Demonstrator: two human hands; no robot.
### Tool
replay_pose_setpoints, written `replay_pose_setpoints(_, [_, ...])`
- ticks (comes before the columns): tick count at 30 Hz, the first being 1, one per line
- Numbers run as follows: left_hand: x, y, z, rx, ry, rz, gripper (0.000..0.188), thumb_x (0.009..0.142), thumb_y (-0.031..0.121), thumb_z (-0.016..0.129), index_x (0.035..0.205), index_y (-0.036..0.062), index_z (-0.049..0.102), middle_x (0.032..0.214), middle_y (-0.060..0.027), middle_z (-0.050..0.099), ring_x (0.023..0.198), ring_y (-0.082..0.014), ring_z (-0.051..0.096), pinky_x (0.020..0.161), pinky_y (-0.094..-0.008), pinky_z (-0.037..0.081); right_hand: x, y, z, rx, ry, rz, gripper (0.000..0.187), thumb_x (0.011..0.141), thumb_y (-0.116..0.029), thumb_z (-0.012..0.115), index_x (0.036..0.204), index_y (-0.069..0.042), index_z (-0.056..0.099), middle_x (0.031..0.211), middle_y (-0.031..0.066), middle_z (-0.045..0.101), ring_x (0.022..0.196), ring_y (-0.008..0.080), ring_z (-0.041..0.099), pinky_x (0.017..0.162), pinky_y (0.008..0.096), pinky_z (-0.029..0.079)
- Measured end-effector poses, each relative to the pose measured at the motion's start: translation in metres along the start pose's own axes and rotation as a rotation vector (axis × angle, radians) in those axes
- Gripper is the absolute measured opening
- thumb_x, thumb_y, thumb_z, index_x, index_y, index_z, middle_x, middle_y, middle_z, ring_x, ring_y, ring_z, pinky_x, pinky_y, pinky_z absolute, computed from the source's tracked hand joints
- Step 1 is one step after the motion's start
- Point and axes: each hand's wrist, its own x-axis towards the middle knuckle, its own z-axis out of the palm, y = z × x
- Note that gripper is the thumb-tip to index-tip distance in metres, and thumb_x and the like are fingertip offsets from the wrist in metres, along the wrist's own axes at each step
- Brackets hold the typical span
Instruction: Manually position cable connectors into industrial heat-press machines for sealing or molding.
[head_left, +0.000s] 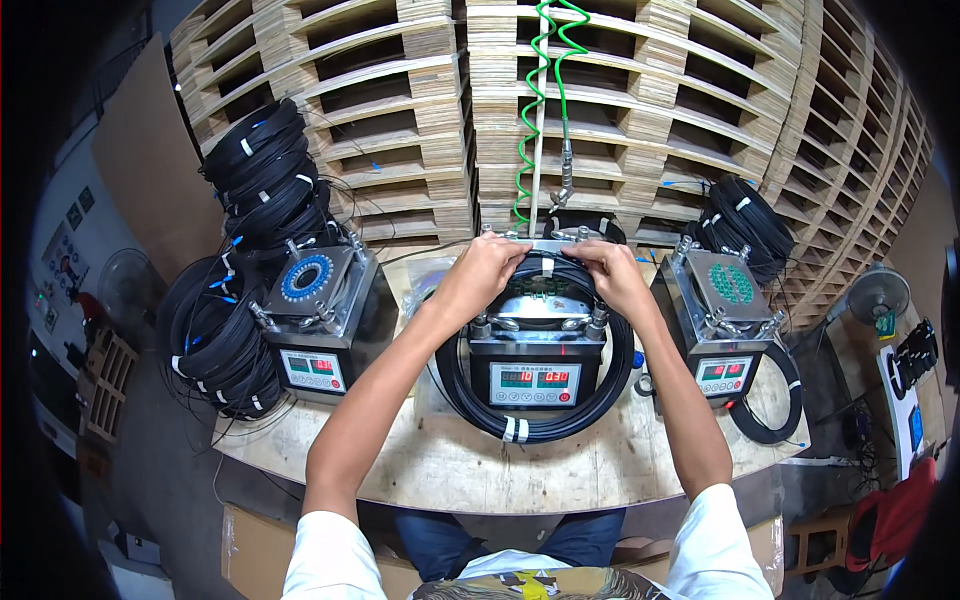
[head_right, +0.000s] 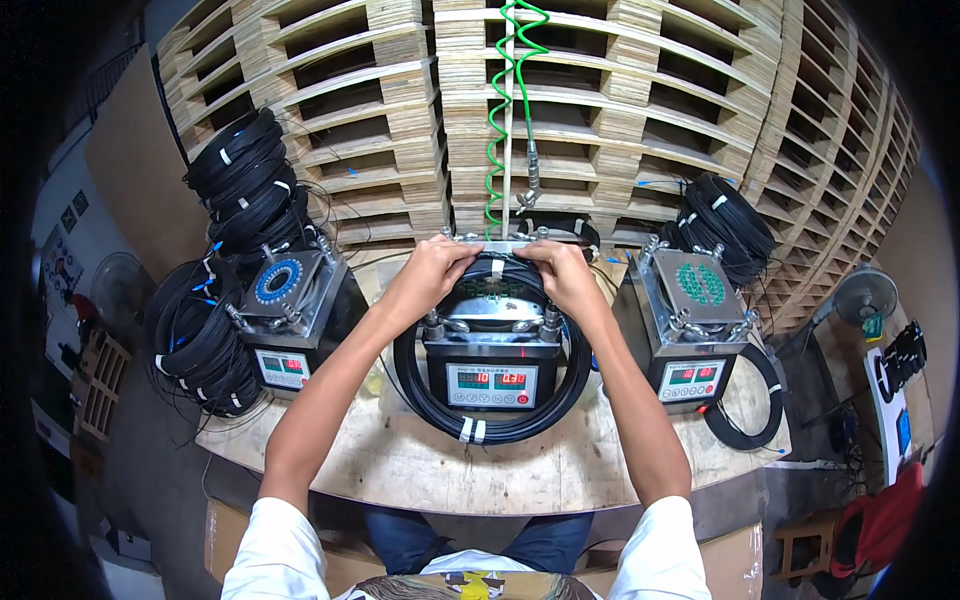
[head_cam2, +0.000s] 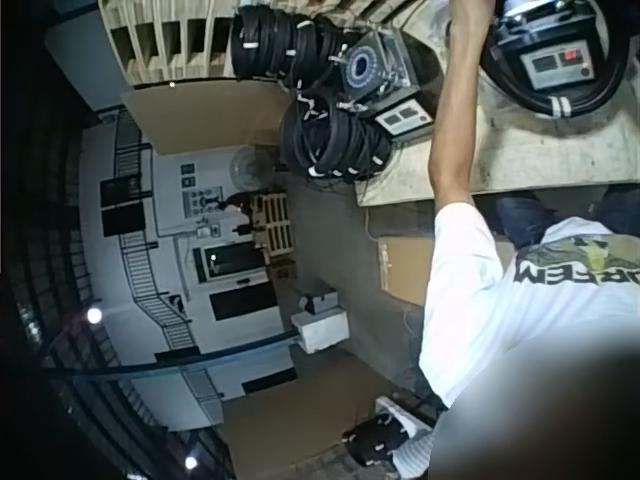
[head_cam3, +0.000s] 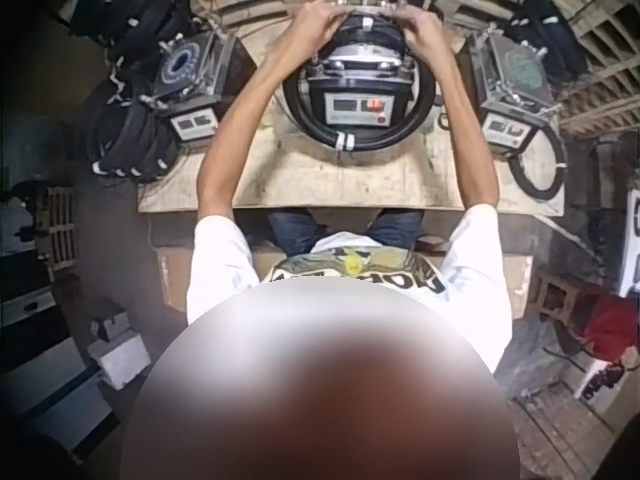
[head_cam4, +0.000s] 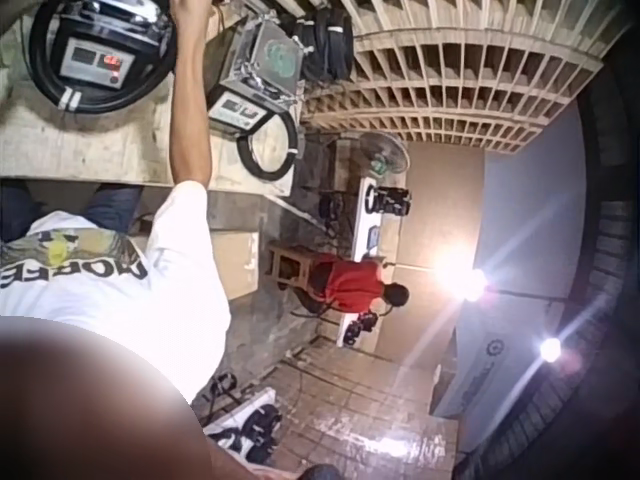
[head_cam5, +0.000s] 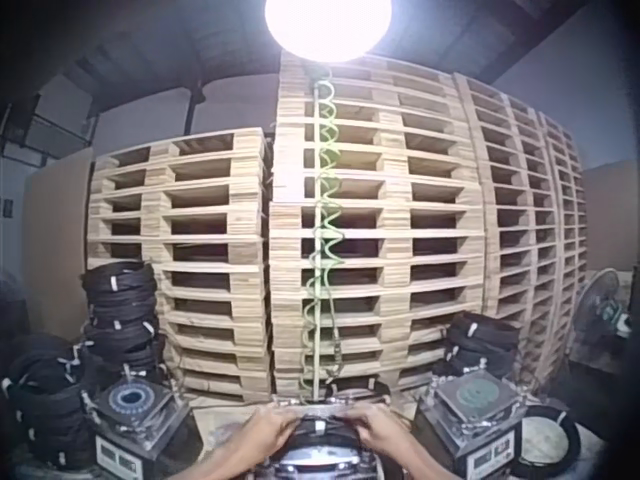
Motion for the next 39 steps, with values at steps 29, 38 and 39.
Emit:
replay_pose_setpoints(29, [0.001, 0.002, -0.015, 0.185, -0.373, -0.11, 0.053, 0.094, 0.015, 0.065, 0.143, 0.0053, 0.047, 0.129, -0.0234, 0.059, 0.115, -0.0436, 0.06, 0.096, -0.0484, 0.051, -0.008, -0.025, 0.018, -0.527, -0.001, -0.1, 0.031, 0.087, -0.003, 0.064, 0.117, -0.001, 0.056, 0.117, 0.0197, 0.065, 0.099, 0.0424, 0.067, 0.079, 0.052, 0.056])
replay_pose_setpoints(38, [0.024, 0.043, -0.09, 0.255, -0.154, 0.184, 0.05, 0.096, 0.015, 0.064, 0.14, 0.0025, 0.045, 0.112, -0.0269, 0.065, 0.105, -0.045, 0.062, 0.086, -0.049, 0.051, 0.034, -0.084, -0.042, -0.464, -0.08, -0.215, 0.041, 0.083, -0.001, 0.072, 0.123, 0.002, 0.065, 0.11, 0.025, 0.069, 0.099, 0.0429, 0.067, 0.086, 0.0457, 0.055])
replay_pose_setpoints(39, [0.019, 0.054, -0.092, 0.239, -0.212, 0.064, 0.048, 0.097, 0.017, 0.064, 0.138, 0.0037, 0.045, 0.106, -0.0265, 0.066, 0.098, -0.0452, 0.064, 0.081, -0.05, 0.051, 0.022, -0.089, -0.044, -0.471, -0.031, -0.268, 0.042, 0.082, 0.001, 0.071, 0.123, 0.002, 0.065, 0.106, 0.0253, 0.069, 0.098, 0.0439, 0.067, 0.086, 0.0458, 0.055])
